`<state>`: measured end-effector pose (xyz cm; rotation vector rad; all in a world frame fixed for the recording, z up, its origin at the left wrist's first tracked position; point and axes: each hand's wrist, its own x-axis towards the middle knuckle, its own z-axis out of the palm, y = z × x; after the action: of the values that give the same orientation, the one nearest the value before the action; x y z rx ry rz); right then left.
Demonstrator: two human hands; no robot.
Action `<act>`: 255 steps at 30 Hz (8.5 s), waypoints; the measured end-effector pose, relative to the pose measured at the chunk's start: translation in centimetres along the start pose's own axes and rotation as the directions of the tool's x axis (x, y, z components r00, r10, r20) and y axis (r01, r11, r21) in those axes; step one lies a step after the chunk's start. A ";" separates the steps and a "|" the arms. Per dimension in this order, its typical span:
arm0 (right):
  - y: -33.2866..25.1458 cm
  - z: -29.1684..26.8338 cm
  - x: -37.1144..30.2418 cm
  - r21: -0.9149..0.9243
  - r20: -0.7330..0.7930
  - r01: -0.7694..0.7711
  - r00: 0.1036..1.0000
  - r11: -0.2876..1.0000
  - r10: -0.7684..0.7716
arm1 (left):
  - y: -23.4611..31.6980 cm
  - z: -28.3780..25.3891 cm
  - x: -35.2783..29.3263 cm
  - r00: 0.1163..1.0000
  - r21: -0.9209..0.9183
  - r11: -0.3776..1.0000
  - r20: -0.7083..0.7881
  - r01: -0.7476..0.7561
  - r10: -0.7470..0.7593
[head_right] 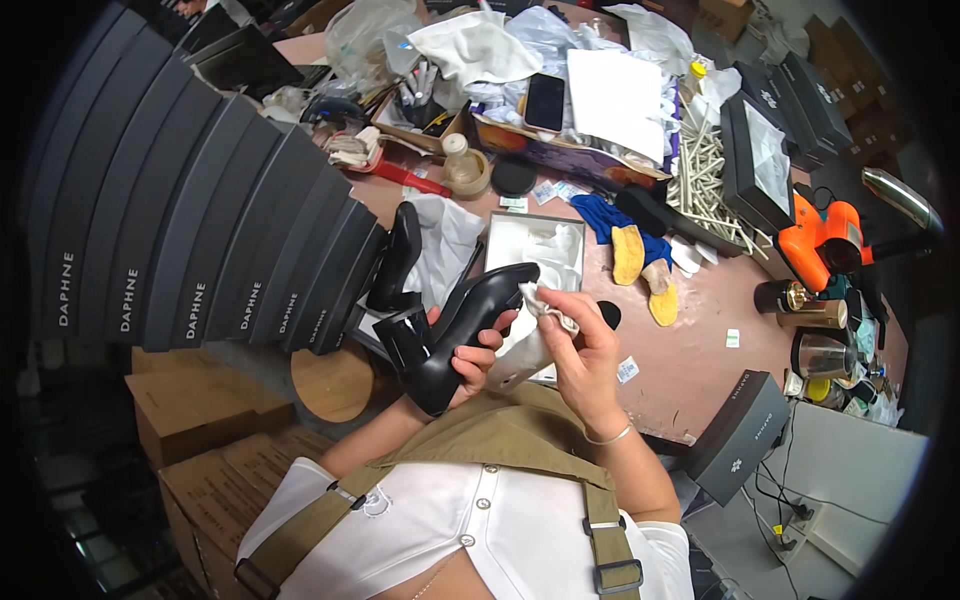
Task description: Inspecting, cleaning, and marking black high-heeled shoes at a quality control station.
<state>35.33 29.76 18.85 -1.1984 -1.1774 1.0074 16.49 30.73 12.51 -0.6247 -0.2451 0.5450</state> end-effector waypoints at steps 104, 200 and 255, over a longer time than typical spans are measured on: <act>0.6 4.2 -4.9 -0.230 0.748 0.709 0.567 0.666 -0.345 | -0.5 -4.3 -3.5 0.918 0.588 0.806 -0.279 -0.068 0.281; 2.0 0.3 -6.6 -0.420 0.613 0.481 0.776 0.770 -0.151 | -2.8 -1.2 -5.5 0.836 0.971 0.022 -0.215 0.236 0.505; 5.1 -14.5 2.7 -0.243 -0.273 -0.163 0.958 0.956 0.094 | -2.4 -0.3 -4.4 0.735 0.991 0.051 0.055 -0.121 0.676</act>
<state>50.18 31.03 14.31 -1.5853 -1.0569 0.7750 13.92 26.48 13.50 0.5777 0.8078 0.9807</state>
